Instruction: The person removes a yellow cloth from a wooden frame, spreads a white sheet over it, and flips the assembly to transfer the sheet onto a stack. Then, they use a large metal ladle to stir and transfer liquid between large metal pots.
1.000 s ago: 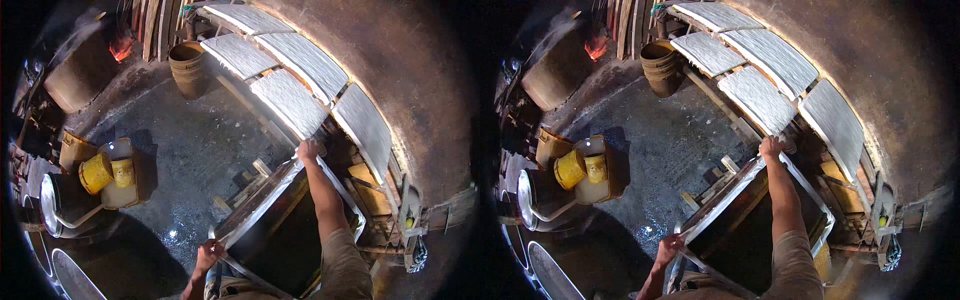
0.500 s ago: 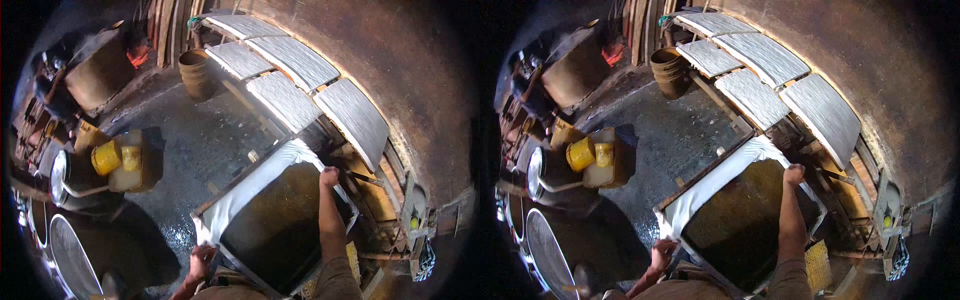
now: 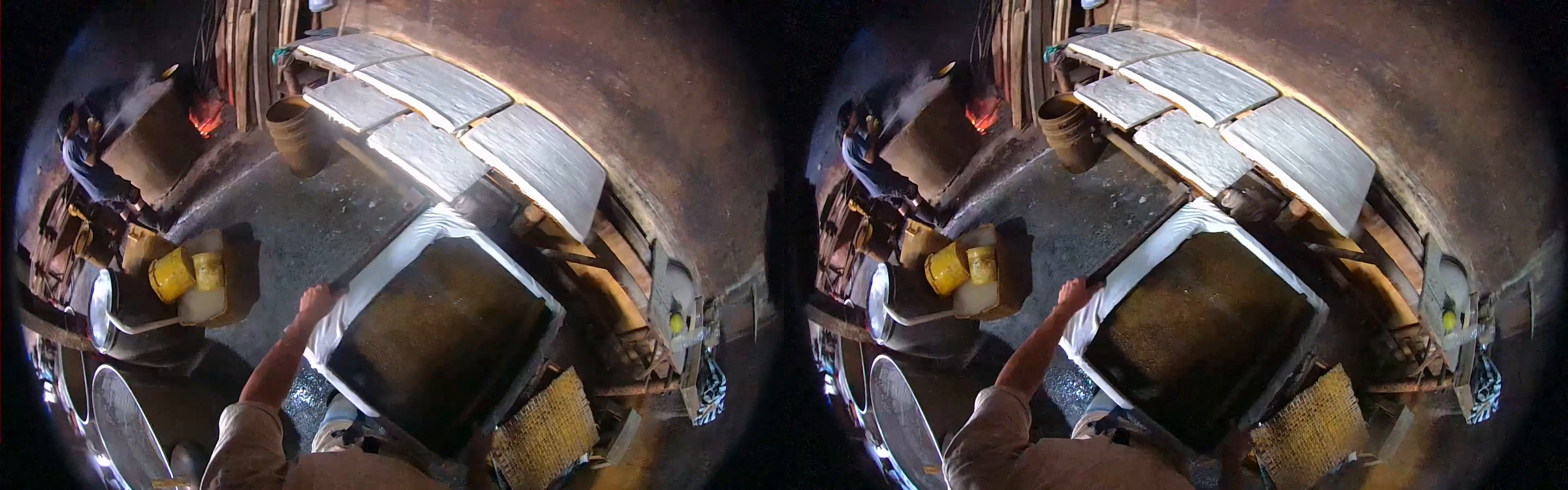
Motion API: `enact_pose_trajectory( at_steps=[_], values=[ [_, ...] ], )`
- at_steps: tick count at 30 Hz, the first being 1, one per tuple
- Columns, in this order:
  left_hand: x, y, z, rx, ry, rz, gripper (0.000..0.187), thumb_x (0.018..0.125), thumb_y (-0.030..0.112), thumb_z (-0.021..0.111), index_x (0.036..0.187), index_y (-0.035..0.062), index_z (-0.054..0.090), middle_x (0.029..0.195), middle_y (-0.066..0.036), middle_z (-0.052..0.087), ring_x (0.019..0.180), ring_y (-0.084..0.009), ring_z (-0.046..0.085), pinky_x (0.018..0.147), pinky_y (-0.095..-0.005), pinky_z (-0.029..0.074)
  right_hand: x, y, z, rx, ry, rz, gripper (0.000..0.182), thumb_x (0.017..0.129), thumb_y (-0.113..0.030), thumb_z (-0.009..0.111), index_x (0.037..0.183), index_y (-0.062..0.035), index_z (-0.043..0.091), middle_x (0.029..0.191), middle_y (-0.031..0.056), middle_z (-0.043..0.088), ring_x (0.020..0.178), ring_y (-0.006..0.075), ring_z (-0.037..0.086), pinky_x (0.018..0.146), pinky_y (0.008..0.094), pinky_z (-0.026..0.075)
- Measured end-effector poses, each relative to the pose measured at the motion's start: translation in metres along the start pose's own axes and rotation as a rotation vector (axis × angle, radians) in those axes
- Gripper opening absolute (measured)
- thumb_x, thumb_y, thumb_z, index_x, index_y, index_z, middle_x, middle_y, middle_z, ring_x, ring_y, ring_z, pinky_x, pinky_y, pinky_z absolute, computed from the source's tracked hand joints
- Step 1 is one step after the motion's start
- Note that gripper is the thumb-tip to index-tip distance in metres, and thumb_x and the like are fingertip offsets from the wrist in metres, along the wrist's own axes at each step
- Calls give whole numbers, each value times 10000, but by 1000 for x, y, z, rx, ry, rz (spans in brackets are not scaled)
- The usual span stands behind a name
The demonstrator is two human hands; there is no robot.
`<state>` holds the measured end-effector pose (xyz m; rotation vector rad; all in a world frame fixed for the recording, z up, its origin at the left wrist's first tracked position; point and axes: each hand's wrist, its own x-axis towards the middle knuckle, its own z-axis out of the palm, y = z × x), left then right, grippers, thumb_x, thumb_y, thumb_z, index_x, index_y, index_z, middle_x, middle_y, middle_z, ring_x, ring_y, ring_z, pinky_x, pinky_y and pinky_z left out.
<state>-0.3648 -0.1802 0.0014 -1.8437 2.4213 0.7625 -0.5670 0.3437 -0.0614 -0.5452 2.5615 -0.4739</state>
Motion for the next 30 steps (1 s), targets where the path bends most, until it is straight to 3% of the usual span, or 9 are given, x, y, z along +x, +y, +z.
enact_pose_trajectory(
  at_steps=[1,5,8,12,17,22,24,28,30],
  values=[
    [4,2,1,20,19,27,598,748,614,576,973,65,648,921,-214,639,927,-381,602,789,-465,481,-22,-63,-29,-229,-302,435,448,882,-280,492,1258,-40,451,1133,149,562,1026,283,530,871,380,411],
    [9,-12,22,77,141,18,630,727,638,575,981,67,654,955,-194,634,956,-365,586,828,-468,456,-24,27,27,110,41,449,383,805,-289,586,1112,-60,587,1023,168,609,938,367,575,861,441,437],
    [-28,3,26,168,183,-12,446,799,440,558,904,15,642,963,-200,630,957,-351,593,810,-441,479,-7,54,14,20,-242,355,550,820,-330,581,1248,-15,442,1022,143,596,991,273,534,891,401,416],
    [-100,-1,77,199,151,14,560,750,512,586,874,-34,617,845,-201,646,787,-363,636,719,-433,514,30,162,-27,1279,-28,389,402,880,-341,519,1176,-70,505,985,83,582,947,226,520,847,392,432],
    [-162,28,99,22,53,29,541,722,497,637,959,11,613,868,-219,641,819,-380,627,735,-471,498,35,164,-107,1005,-40,208,212,638,-238,612,793,-102,565,731,8,536,683,181,513,637,360,448],
    [-149,49,68,19,-46,-94,401,790,429,559,953,73,645,1037,-220,604,978,-381,584,850,-459,471,-63,152,-44,560,-28,210,245,670,-258,603,843,-88,565,781,24,540,724,188,517,669,359,442],
    [-145,55,83,-39,402,246,405,817,380,541,1129,123,565,1187,-223,521,1145,-379,467,982,-461,357,-87,143,-13,433,-40,243,259,683,-266,600,863,-83,565,800,31,542,740,190,518,682,358,440],
    [-217,186,79,610,-149,489,622,849,440,486,1361,125,325,1351,-141,375,1257,-376,292,1004,-557,244,-101,128,9,363,-46,286,288,709,-282,593,903,-72,564,840,44,546,772,195,522,708,357,436],
    [-265,190,140,353,13,988,692,844,539,440,1381,122,308,1415,-127,298,1300,-393,212,1013,-625,156,-99,130,15,370,-43,288,302,721,-290,589,923,-67,564,860,51,548,788,198,523,721,356,433]
  ],
)
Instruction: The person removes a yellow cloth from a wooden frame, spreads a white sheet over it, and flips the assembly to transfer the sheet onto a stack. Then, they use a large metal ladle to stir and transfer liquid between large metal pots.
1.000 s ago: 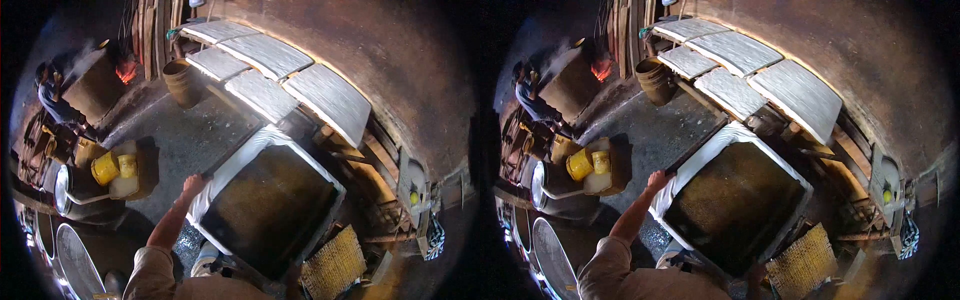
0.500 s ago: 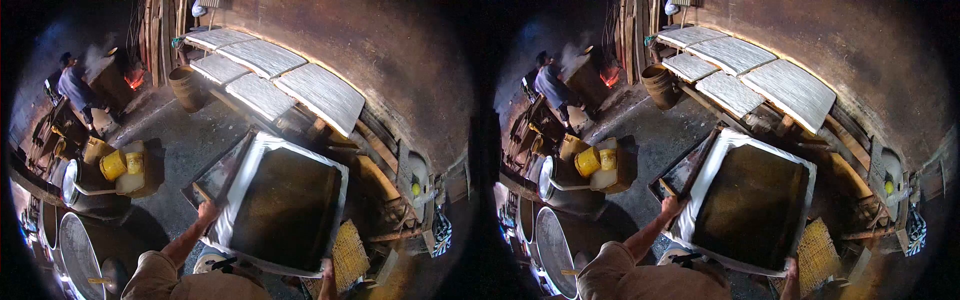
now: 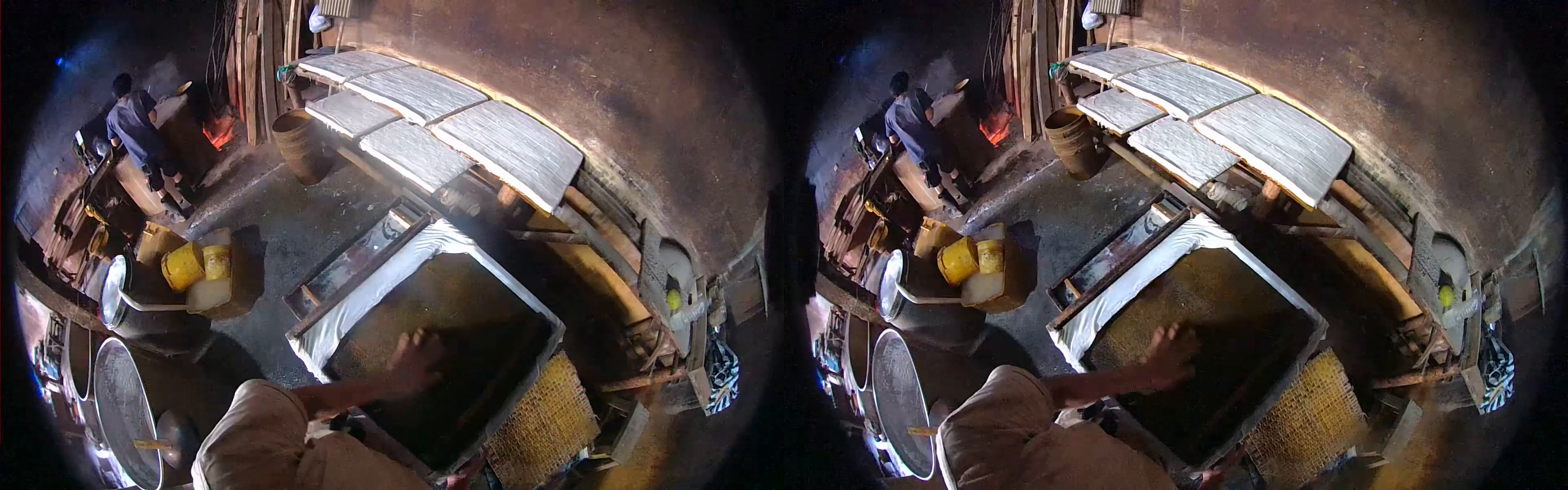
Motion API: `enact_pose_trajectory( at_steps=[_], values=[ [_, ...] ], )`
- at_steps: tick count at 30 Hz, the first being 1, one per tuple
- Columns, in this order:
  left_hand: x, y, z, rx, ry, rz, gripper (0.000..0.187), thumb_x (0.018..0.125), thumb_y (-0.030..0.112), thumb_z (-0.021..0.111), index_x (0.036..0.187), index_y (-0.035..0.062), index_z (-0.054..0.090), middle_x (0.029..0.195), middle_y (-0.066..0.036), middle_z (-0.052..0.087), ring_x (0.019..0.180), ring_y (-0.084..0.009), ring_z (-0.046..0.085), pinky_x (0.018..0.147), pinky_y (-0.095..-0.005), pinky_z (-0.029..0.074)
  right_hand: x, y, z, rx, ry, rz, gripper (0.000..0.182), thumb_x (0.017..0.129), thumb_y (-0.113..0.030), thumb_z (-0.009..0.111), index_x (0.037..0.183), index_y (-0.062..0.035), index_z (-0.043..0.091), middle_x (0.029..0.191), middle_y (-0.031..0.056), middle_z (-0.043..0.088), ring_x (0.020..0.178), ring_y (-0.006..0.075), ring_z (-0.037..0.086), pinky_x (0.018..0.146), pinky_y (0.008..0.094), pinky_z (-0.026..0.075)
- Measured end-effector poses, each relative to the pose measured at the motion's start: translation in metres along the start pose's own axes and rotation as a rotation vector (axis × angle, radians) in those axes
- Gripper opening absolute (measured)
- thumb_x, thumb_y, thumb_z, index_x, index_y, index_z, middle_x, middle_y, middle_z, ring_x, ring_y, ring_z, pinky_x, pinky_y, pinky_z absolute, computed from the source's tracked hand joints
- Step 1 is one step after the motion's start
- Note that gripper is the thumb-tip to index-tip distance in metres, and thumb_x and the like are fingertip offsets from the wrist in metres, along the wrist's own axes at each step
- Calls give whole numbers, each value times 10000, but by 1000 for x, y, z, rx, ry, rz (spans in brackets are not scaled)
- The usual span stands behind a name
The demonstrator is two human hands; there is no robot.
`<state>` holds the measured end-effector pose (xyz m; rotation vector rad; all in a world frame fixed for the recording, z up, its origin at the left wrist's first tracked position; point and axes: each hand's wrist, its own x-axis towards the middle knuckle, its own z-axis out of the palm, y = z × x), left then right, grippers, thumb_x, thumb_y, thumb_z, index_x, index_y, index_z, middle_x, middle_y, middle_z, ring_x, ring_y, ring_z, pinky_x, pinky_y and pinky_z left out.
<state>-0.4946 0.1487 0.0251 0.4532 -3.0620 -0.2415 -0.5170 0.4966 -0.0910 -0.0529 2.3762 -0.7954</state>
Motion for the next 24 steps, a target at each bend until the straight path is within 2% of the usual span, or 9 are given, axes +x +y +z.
enact_pose_trajectory(
  at_steps=[3,5,6,8,12,14,18,22,24],
  values=[
    [-13,71,19,-202,17,118,770,833,604,401,1405,107,263,1467,-127,207,1345,-414,93,1023,-651,55,5,3,2,19,-4,-13,324,741,-302,584,953,-59,564,890,61,551,812,202,526,741,356,430],
    [-13,93,16,-272,-134,161,810,825,627,389,1416,95,233,1502,-116,85,1356,-428,-46,1015,-669,0,6,3,2,43,-5,-23,338,754,-310,581,973,-53,564,909,67,553,828,204,527,754,355,428],
    [-10,97,14,-274,-118,160,810,825,627,389,1416,95,233,1502,-116,85,1356,-428,-46,1015,-669,0,8,0,1,68,-1,-33,346,760,-314,579,983,-51,564,919,71,553,836,206,528,760,355,427],
    [-9,104,10,-253,-251,156,845,801,628,461,1434,139,193,1512,-89,-41,1347,-416,-142,989,-690,-71,10,-3,-3,133,-3,-63,360,773,-322,575,1003,-45,563,939,77,555,853,208,530,774,354,425],
    [-10,112,-9,-200,-310,205,884,789,605,494,1438,107,156,1506,-112,-70,1344,-432,-134,981,-705,-45,11,-27,-25,341,18,-145,390,799,-338,568,1043,-35,563,979,91,559,885,213,533,800,353,420],
    [-1,115,-26,-344,-253,190,895,793,560,514,1434,65,133,1502,-140,-57,1341,-441,-130,976,-712,-21,14,-55,-55,440,73,-228,405,811,-346,565,1063,-29,563,999,97,561,901,216,534,813,352,418],
    [35,126,-76,-513,94,156,854,830,520,460,1438,61,74,1501,-154,-3,1356,-424,-77,977,-712,2,-8,-146,-162,421,221,-448,435,837,-362,558,1103,-18,563,1038,110,565,933,221,538,839,351,414],
    [63,93,-218,-834,-27,54,822,866,505,404,1441,77,3,1507,-105,-89,1381,-309,-99,1042,-620,-51,-89,-303,-287,144,397,-710,465,863,-378,551,1143,-8,562,1078,124,568,965,226,541,865,350,409],
    [63,60,-246,-1224,283,44,733,865,495,404,1412,56,189,1485,-127,124,1375,-297,82,1074,-562,39,-132,-392,-300,-59,441,-828,480,876,-386,547,1163,-2,562,1098,130,570,982,229,543,878,349,407]
  ],
)
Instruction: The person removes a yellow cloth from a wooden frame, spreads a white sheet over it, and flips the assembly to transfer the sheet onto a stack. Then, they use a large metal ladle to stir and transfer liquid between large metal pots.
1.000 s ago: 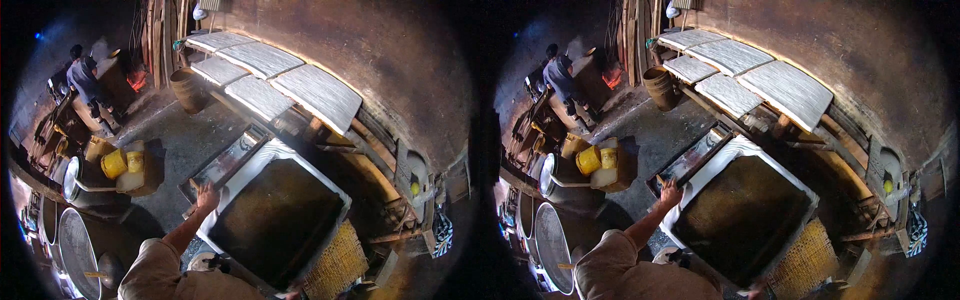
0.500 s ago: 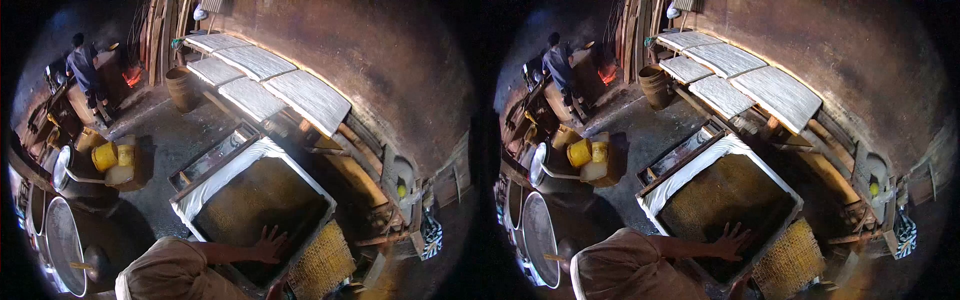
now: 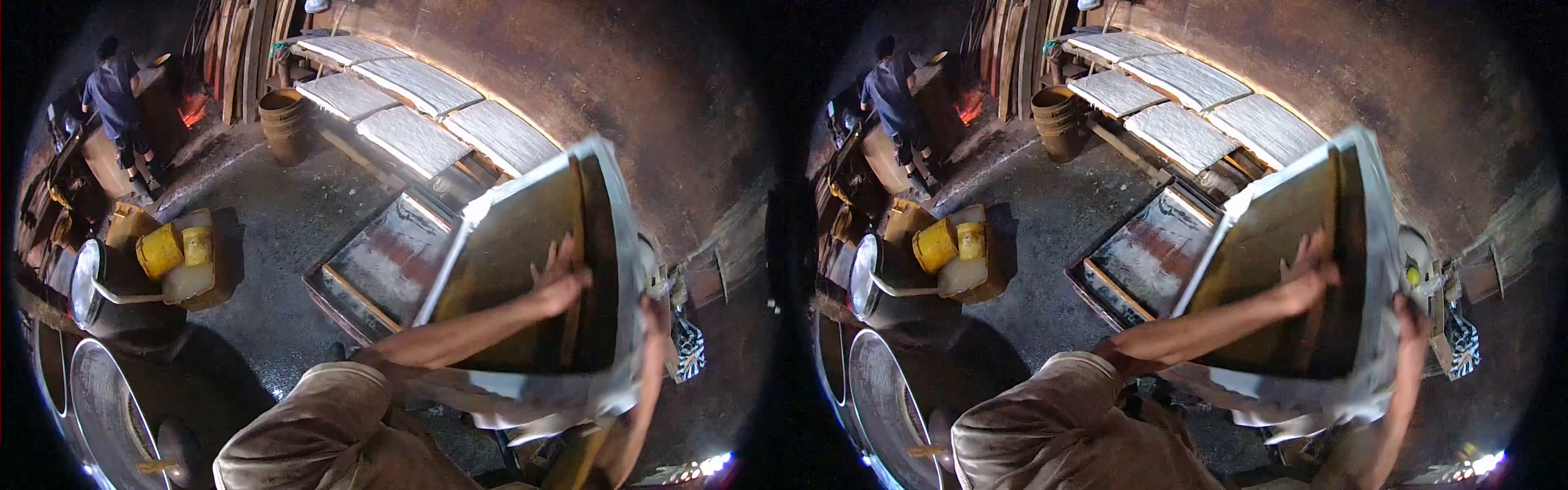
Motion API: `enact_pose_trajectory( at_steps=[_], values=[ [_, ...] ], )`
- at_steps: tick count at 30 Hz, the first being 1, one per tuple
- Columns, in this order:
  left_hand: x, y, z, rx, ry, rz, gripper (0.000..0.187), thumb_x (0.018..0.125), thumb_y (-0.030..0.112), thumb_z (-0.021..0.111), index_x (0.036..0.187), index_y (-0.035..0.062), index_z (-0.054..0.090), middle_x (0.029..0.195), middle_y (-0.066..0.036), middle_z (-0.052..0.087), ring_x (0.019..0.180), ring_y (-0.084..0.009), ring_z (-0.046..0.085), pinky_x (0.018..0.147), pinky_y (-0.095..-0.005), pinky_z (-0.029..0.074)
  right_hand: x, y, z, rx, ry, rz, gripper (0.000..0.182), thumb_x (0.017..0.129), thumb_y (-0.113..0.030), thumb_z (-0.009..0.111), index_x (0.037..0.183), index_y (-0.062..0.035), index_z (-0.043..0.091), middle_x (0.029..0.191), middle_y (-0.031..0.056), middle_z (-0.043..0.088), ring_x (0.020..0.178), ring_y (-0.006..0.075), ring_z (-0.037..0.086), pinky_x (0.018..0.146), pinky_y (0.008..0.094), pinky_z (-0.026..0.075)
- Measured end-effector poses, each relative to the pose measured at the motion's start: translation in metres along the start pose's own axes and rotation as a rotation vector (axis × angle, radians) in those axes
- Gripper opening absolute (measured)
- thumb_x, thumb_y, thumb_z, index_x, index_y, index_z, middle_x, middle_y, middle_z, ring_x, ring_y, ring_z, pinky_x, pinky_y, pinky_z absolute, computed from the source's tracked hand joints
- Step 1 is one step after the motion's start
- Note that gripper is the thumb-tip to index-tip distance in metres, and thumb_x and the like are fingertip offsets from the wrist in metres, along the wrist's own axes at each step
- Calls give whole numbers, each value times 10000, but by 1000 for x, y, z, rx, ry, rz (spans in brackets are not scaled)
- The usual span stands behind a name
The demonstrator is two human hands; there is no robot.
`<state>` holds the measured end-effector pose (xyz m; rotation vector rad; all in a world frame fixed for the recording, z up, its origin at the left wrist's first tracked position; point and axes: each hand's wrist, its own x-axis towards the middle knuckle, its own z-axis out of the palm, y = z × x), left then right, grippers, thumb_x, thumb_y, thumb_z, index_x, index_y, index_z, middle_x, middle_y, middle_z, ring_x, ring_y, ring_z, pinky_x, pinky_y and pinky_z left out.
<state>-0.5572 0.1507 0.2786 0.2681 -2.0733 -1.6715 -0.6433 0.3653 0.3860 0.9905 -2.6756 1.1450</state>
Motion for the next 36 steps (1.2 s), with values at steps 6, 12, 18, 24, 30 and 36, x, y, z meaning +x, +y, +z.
enact_pose_trajectory(
  at_steps=[6,12,18,24,30,36],
  values=[
    [-33,-90,-126,-1459,-71,-144,345,843,382,461,929,75,592,1047,-77,496,1016,-218,423,922,-374,319,19,-254,170,-105,-551,-317,472,869,-443,523,1021,2,572,890,177,610,814,256,600,776,357,458],
    [-143,-241,-151,-1504,230,-327,334,852,370,465,940,74,591,1026,-74,508,978,-213,442,879,-365,338,-39,-221,381,-136,-590,-573,659,852,-440,551,1281,42,421,1027,194,586,894,309,598,745,387,472],
    [-228,-356,-154,-1349,413,-595,324,861,358,468,951,72,590,1005,-70,521,941,-208,461,836,-356,357,-100,-176,468,-166,-911,-554,606,846,-364,605,1311,-20,423,1020,128,528,780,156,545,675,310,466],
    [-275,-410,-169,-1208,411,-766,313,870,346,472,962,71,589,984,-67,533,904,-203,480,792,-347,376,-129,-137,476,484,-979,-20,486,892,-265,563,1324,-93,420,1087,132,571,978,200,580,843,315,469],
    [-332,-438,-217,-1085,341,-886,303,879,334,475,973,69,588,964,-63,546,867,-198,499,749,-338,395,-138,-142,474,653,-1034,186,519,900,-288,550,1338,-64,386,1182,149,538,1066,221,549,947,347,414],
    [-413,-479,-396,-529,346,-1098,293,888,322,479,984,68,587,943,-60,558,830,-193,519,706,-329,413,-150,-123,428,1286,-1068,472,564,932,-420,372,1315,-6,393,1201,181,527,1020,277,579,887,384,459]
  ],
)
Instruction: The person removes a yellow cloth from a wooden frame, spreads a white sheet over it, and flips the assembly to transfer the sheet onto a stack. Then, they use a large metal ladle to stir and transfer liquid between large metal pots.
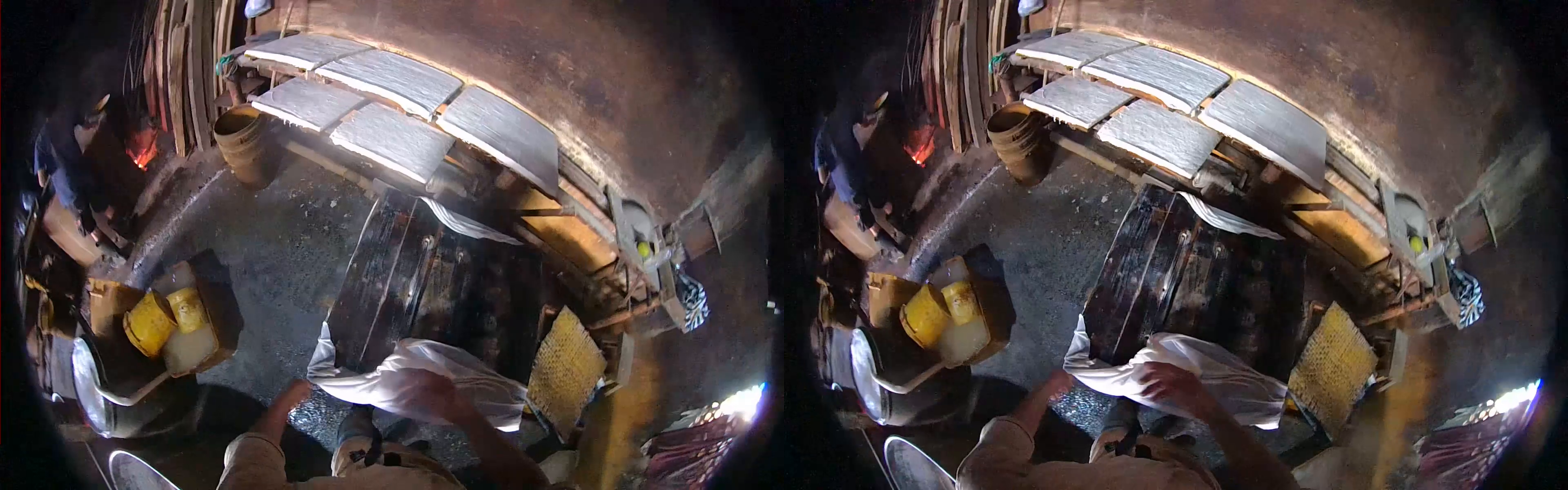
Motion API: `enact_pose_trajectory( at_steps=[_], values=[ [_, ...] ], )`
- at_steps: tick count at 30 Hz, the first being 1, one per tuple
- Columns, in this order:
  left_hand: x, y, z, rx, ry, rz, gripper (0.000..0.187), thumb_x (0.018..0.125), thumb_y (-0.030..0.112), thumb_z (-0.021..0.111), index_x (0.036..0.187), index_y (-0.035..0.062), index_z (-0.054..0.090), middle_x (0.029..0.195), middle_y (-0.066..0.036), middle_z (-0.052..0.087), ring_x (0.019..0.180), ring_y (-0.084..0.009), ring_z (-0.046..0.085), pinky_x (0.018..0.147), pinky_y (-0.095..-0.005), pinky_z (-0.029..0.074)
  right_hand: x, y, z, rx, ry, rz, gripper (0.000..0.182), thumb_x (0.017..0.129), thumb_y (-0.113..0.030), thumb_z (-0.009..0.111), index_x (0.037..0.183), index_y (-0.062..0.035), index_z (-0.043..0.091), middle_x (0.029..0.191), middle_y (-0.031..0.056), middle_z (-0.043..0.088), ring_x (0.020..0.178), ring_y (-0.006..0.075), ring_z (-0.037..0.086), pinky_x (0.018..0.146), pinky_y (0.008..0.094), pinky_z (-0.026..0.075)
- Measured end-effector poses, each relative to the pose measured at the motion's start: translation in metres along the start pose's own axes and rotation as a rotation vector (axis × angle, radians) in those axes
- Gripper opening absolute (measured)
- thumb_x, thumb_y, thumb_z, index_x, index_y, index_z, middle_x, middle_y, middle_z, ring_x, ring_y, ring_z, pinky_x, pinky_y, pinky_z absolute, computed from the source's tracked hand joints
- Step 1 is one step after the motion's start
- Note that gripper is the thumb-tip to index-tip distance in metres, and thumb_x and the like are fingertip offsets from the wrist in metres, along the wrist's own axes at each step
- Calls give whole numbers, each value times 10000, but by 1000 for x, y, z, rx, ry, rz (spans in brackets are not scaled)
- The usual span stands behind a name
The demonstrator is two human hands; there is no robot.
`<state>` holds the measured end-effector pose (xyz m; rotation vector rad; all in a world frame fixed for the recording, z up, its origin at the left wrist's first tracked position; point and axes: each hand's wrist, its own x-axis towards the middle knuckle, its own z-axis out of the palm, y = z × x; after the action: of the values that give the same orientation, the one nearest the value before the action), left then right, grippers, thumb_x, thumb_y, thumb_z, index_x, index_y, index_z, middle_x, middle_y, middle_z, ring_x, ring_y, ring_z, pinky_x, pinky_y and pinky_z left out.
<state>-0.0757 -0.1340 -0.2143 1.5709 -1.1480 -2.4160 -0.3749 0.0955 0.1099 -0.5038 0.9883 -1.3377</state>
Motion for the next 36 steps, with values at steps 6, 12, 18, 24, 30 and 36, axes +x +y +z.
enact_pose_trajectory(
  at_steps=[6,12,18,24,30,36],
  values=[
    [-82,192,117,687,552,1264,498,668,114,736,1138,95,574,1148,-131,570,1074,-311,522,940,-376,400,-120,40,-152,-1062,922,-279,465,801,-232,629,1224,-75,517,1269,141,492,1136,257,507,948,387,408],
    [-159,109,258,1275,183,1473,318,783,219,653,1078,118,590,1023,-122,533,991,-290,493,843,-417,399,-219,131,-175,-1538,1210,-266,403,803,-174,632,1159,-42,501,1194,155,494,1126,339,461,966,455,367],
    [-167,42,128,1205,-129,1114,201,839,136,580,1028,67,583,878,-121,622,827,-262,619,699,-363,492,-221,212,-58,-485,1260,-289,313,932,-253,436,928,20,591,896,144,583,901,280,546,814,428,424],
    [-131,98,-29,564,765,438,502,798,188,614,1251,123,407,983,-178,598,827,-264,614,615,-365,525,-224,291,-120,-681,1213,-263,207,865,-187,530,892,5,603,833,102,597,712,205,557,612,338,452],
    [-60,174,-3,482,586,672,627,724,202,647,1291,56,423,1179,-174,544,1069,-357,525,927,-407,405,-281,192,-241,-1022,1757,-58,181,851,-173,541,877,-17,628,853,69,610,671,146,545,549,324,454],
    [-19,271,261,947,249,1297,428,729,224,636,1141,130,570,1117,-110,570,1036,-297,534,879,-414,438,-104,-21,-284,-1706,1230,-360,295,831,-232,558,1080,-83,615,1066,119,588,1028,277,540,841,420,446]
  ],
)
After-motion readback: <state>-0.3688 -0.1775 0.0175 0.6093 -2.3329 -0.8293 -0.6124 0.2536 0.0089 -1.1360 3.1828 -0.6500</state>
